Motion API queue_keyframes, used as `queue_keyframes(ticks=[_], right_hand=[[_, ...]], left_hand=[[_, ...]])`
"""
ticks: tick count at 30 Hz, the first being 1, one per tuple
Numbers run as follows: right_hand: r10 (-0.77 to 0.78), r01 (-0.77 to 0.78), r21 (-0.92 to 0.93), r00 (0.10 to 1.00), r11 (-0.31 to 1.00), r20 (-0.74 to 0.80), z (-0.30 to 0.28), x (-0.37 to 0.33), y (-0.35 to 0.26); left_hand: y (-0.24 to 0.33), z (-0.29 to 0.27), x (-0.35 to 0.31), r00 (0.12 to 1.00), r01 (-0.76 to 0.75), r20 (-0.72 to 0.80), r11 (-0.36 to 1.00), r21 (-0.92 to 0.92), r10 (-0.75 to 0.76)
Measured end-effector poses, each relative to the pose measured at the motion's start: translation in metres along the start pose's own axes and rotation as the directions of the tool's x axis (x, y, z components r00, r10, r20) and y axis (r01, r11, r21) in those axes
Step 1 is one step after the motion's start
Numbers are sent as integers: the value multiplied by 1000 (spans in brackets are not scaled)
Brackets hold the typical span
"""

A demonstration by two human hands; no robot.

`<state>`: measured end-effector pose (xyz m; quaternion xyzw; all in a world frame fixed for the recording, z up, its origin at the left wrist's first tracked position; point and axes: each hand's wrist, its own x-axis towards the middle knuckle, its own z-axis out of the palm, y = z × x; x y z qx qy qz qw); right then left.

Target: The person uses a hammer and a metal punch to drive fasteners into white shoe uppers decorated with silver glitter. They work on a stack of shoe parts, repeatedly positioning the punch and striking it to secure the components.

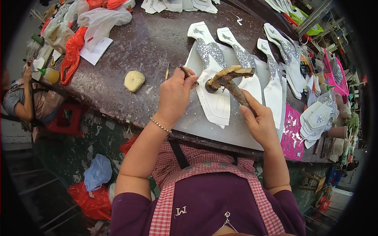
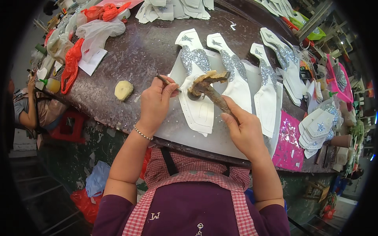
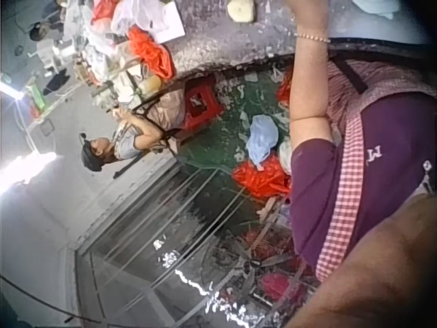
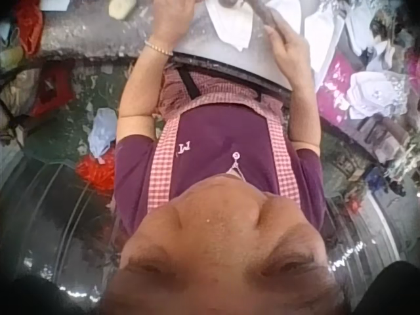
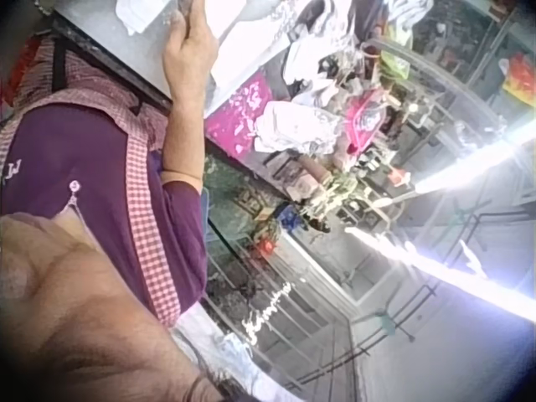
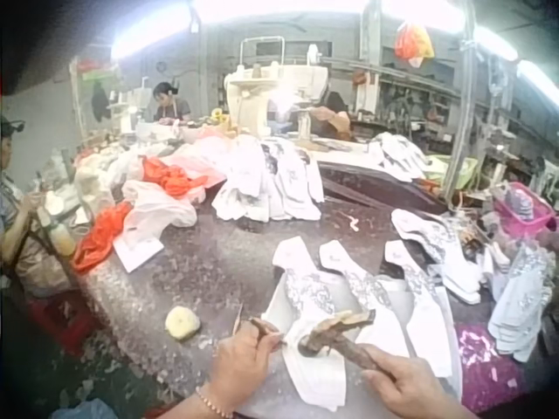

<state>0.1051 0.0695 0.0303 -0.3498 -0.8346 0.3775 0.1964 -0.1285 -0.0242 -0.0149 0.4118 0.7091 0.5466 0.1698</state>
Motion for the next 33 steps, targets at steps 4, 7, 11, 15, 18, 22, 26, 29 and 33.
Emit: queue_keyframes(ticks=[4,7,11,15,18,22,26,29,33], right_hand=[[89,-90,25,996,996,27,-5,2,-6],[102,-102,118,995,988,12,-13,8,-2],[-62,105,331,988,938,-138,-42,14,-30],[-444,622,540,783,567,-436,-62,21,-84],[-454,541,323,836,776,-309,-50,25,-68],[-339,296,-364,939,883,-58,-47,23,-68],[-159,155,-35,974,987,-163,-49,8,-40],[-23,33,83,992,996,-126,-52,-6,-24],[28,-2,193,991,981,-132,-49,-18,-17]], left_hand=[[5,2,0,993,-114,-3,984,140,116],[5,5,1,982,-184,6,957,225,188],[8,5,0,972,-231,22,943,239,233],[7,4,0,958,-282,21,931,230,285],[11,3,3,956,-294,69,916,274,287],[3,5,6,944,-327,62,897,297,324],[-6,7,6,988,-144,-38,985,98,149],[-7,5,-1,991,-117,-59,993,-17,116],[-8,-1,-7,993,-116,2,989,88,116]])
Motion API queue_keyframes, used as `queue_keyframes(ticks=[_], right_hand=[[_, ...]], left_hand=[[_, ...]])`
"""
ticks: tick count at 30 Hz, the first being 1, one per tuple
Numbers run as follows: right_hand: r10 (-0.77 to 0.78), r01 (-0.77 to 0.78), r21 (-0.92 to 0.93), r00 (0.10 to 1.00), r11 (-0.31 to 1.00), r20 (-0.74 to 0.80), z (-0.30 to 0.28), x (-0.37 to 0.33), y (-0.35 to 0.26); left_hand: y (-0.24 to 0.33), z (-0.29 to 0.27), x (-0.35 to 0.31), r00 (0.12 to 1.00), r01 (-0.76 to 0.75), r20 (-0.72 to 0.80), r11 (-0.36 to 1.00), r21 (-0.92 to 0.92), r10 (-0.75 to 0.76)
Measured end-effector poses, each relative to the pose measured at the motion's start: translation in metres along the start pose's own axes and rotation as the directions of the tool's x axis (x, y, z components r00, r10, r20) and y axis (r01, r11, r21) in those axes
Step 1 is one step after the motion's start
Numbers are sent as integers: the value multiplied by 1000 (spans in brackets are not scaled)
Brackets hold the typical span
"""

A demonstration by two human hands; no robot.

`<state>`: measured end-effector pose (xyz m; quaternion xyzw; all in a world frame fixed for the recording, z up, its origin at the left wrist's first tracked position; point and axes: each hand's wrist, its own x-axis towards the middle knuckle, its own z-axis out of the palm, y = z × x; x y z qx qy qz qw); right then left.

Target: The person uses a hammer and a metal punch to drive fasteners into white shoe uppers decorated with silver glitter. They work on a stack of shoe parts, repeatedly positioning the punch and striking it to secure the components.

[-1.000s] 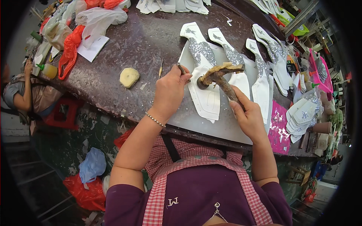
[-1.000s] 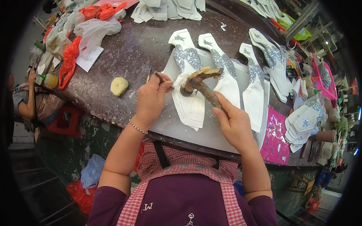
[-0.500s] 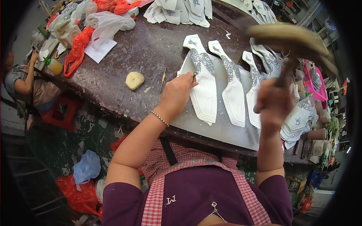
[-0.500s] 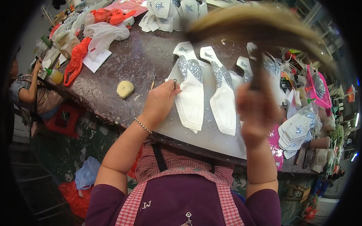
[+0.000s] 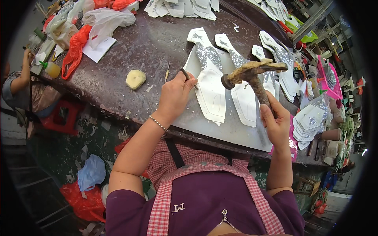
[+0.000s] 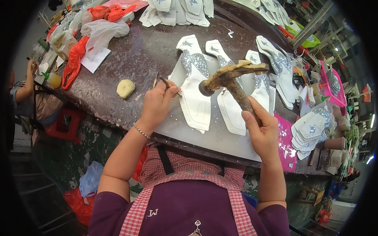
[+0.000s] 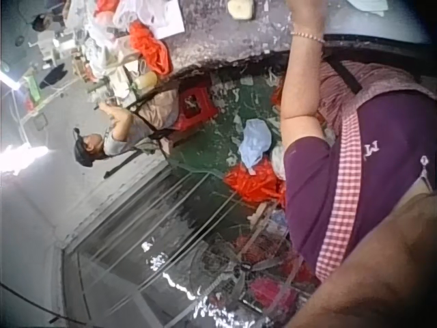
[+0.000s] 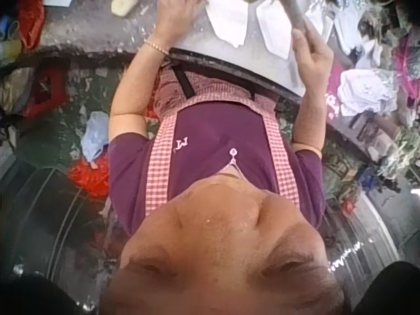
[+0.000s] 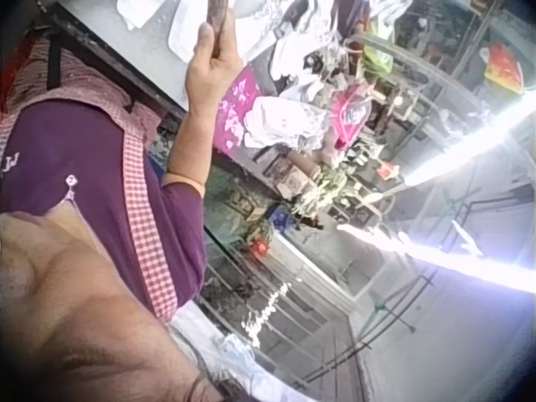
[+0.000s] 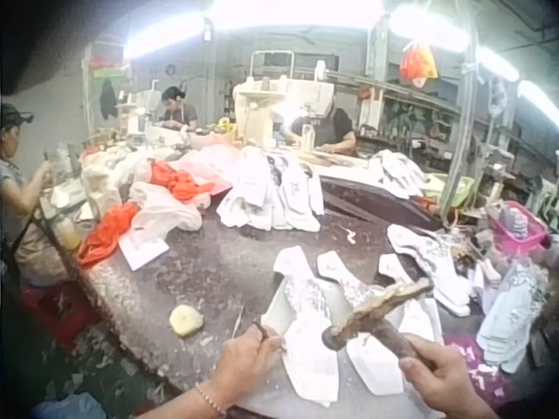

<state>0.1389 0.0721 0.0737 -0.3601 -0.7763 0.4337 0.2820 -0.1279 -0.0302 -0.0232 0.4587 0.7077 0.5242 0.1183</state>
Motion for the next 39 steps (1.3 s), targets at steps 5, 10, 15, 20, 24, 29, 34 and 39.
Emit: queue_keyframes(ticks=[5,10,15,20,24,29,34,39], right_hand=[[-71,72,93,997,993,-10,2,5,-1],[-402,465,402,885,789,-234,2,19,-53],[-523,533,-290,844,795,116,15,26,-38],[-215,217,-169,976,962,30,6,11,-37],[-72,74,-114,997,991,18,-4,-2,-20],[-64,63,-7,998,998,-11,-3,-4,-11],[-318,353,426,936,833,-153,-6,3,-43],[-455,459,-180,888,870,68,11,11,-44]], left_hand=[[7,-4,0,998,-54,23,997,49,52],[15,0,-1,979,-201,50,971,128,196],[23,1,4,955,-291,133,928,233,266],[6,6,-2,999,-35,-30,994,-107,31],[5,3,-9,999,-31,40,1000,2,31],[15,-3,-11,996,-68,56,996,60,65],[18,1,-14,981,-190,76,973,131,181],[22,3,-11,954,-292,114,945,149,277]])
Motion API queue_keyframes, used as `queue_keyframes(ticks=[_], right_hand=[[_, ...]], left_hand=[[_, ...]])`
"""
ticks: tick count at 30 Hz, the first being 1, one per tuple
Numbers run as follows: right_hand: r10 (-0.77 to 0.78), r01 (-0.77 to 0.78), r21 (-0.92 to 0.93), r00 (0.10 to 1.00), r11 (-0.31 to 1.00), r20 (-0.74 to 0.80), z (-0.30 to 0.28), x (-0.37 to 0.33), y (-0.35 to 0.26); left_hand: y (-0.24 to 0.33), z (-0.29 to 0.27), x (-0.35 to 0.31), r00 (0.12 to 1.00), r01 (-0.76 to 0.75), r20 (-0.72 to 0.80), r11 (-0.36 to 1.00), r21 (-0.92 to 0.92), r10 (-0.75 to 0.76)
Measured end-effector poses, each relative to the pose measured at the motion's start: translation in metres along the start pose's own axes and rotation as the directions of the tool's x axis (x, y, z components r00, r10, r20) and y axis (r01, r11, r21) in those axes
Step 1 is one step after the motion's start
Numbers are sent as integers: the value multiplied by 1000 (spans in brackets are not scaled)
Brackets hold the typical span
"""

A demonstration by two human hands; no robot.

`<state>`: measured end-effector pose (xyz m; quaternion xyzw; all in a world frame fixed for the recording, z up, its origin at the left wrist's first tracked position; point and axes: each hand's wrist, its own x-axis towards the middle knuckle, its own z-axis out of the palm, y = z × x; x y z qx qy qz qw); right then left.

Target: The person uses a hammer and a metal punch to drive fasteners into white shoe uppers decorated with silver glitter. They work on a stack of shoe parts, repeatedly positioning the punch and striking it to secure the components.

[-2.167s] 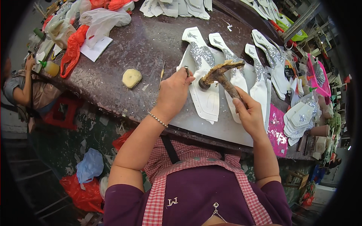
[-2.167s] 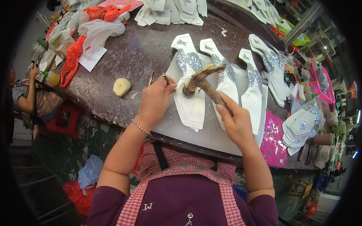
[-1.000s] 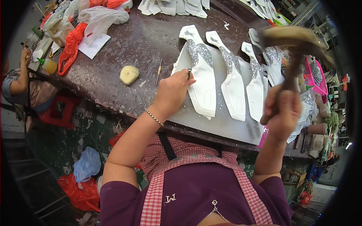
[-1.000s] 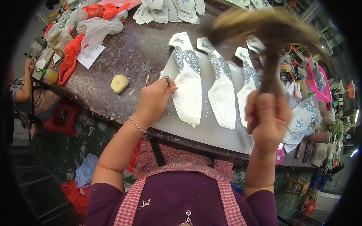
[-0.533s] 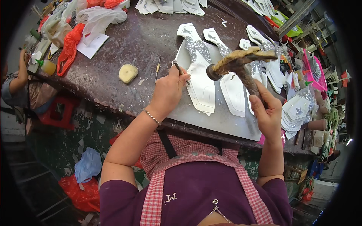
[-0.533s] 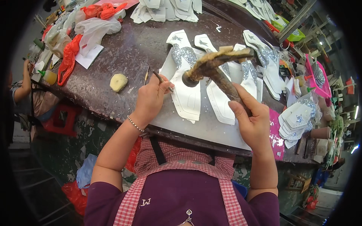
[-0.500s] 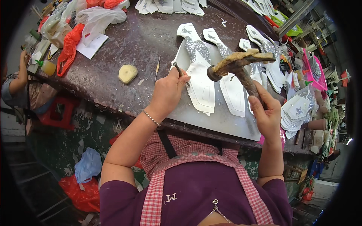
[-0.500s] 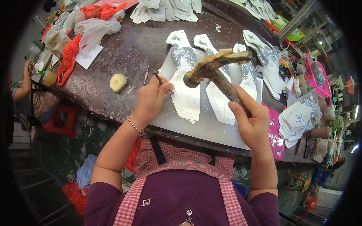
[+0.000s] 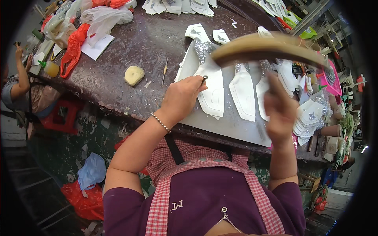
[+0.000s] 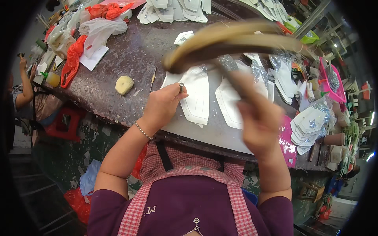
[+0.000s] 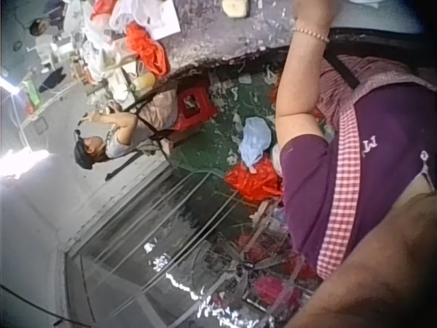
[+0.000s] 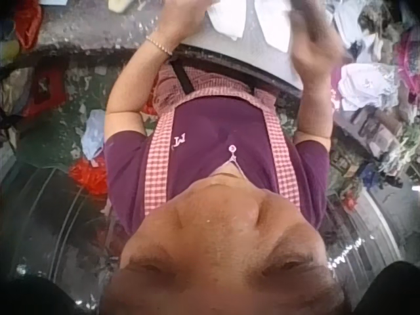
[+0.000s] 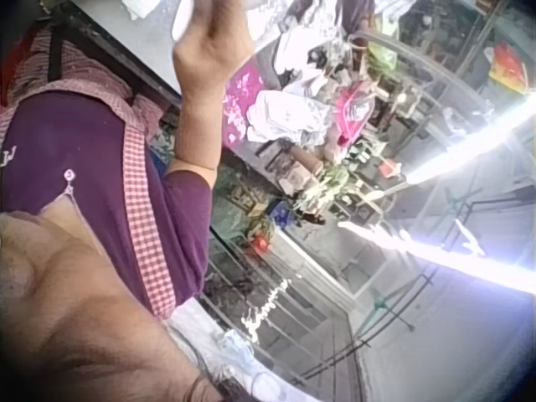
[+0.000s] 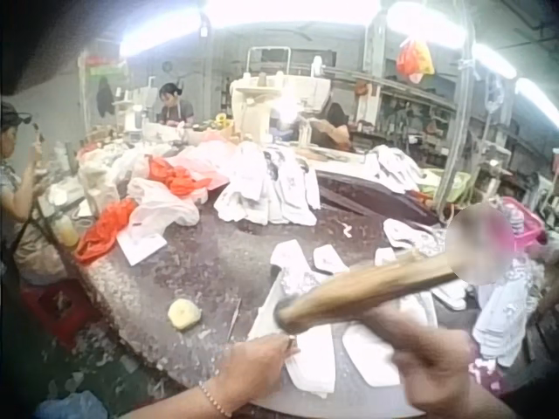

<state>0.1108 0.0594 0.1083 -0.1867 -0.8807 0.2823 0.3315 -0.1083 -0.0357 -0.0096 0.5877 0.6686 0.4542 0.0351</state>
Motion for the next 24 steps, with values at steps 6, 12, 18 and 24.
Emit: queue_keyframes(ticks=[6,12,18,24], right_hand=[[252,-252,-1,968,968,4,-12,-11,10],[404,-400,113,915,909,-9,-15,-35,19],[406,-391,204,913,898,-38,-11,-35,25],[105,114,682,957,723,-271,-22,-5,-10]], left_hand=[[-3,2,-7,968,214,-80,945,-248,-240],[-5,2,-13,985,160,-49,979,-129,-167],[-3,-4,-14,985,172,6,979,-110,-172],[6,-5,-10,998,41,47,996,-74,-38]])
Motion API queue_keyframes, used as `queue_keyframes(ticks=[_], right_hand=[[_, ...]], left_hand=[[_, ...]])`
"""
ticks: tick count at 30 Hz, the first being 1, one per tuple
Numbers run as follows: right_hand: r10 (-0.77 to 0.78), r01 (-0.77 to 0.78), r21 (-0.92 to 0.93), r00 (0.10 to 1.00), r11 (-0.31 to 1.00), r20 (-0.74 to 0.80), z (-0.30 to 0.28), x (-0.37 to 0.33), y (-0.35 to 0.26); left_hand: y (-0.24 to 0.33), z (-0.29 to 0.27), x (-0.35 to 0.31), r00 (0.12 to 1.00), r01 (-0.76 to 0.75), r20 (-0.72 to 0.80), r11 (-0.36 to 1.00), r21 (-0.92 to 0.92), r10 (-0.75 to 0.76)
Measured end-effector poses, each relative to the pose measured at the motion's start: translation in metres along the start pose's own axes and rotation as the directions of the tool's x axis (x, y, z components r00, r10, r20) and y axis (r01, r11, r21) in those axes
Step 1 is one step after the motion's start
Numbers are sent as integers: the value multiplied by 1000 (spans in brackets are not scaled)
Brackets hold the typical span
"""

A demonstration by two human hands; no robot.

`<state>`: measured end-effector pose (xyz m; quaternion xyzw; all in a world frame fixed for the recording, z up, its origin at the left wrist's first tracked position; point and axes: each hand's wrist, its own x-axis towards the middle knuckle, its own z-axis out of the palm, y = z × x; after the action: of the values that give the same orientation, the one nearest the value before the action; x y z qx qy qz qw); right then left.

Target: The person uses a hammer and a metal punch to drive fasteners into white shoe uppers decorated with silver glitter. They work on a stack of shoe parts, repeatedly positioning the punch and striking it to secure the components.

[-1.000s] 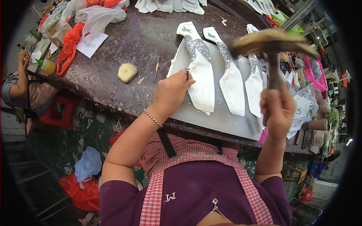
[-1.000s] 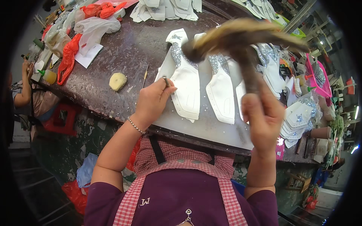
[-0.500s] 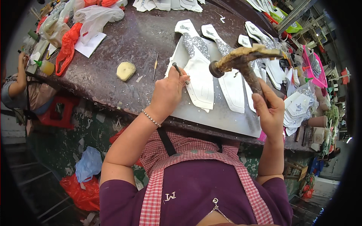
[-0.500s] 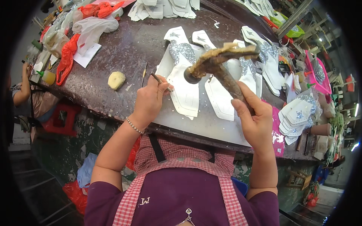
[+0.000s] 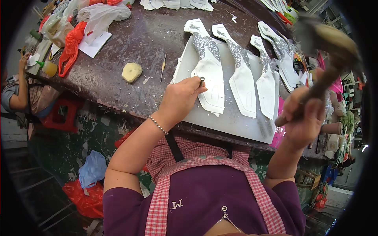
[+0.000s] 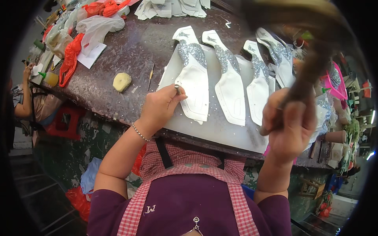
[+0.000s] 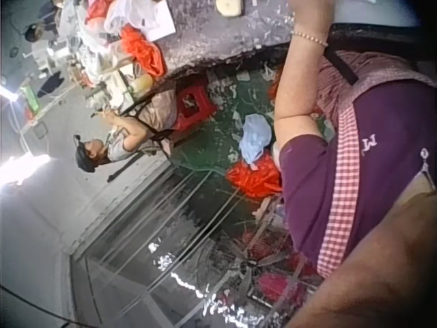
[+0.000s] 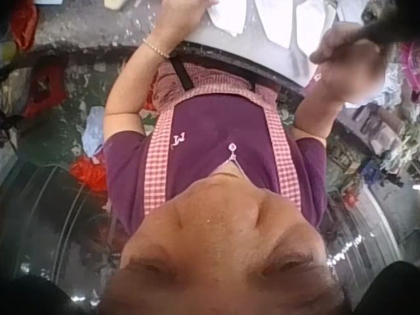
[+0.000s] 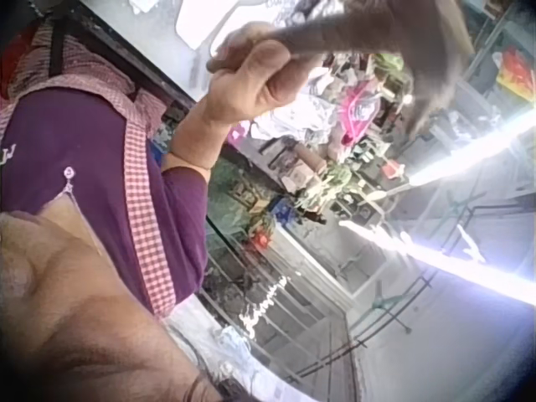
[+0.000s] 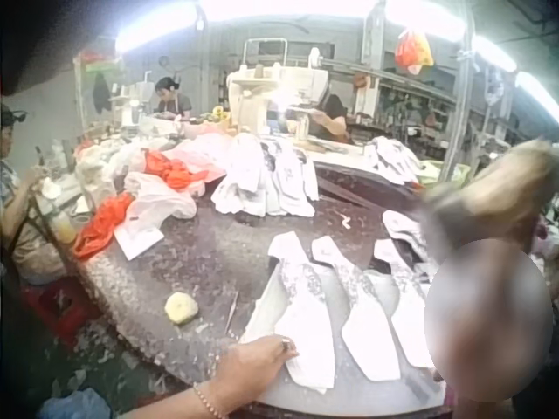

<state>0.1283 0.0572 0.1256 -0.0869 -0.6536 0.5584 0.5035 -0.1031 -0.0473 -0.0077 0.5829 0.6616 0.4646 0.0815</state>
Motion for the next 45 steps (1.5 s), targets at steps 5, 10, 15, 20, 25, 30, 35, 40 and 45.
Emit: queue_keyframes(ticks=[5,10,15,20,25,30,35,40,45], right_hand=[[341,23,-868,914,497,219,15,-5,10],[282,-107,-789,955,605,87,-18,-16,13],[391,-314,-688,919,655,-47,-32,-37,14],[415,-379,-578,907,723,-76,-29,-45,20],[281,-256,-499,959,828,-26,-25,-36,3],[-3,14,-236,999,972,47,-6,-20,-11],[284,89,-882,928,463,243,-1,-9,-3],[386,-205,-780,921,591,50,-26,-31,-1],[467,-382,-673,882,634,-60,-36,-45,3]], left_hand=[[1,3,2,997,-75,-5,994,83,75],[0,10,-6,958,227,-107,932,-282,-266],[0,6,-13,985,161,-54,984,-79,-166],[6,5,-14,985,165,-49,986,-23,-166],[12,7,-14,999,44,-33,999,26,-44],[14,10,-10,997,-70,20,995,71,68],[10,8,-12,1000,-6,24,982,187,2],[7,15,-22,977,178,-73,959,-221,-199],[13,9,-25,989,148,-5,988,-52,-149]])
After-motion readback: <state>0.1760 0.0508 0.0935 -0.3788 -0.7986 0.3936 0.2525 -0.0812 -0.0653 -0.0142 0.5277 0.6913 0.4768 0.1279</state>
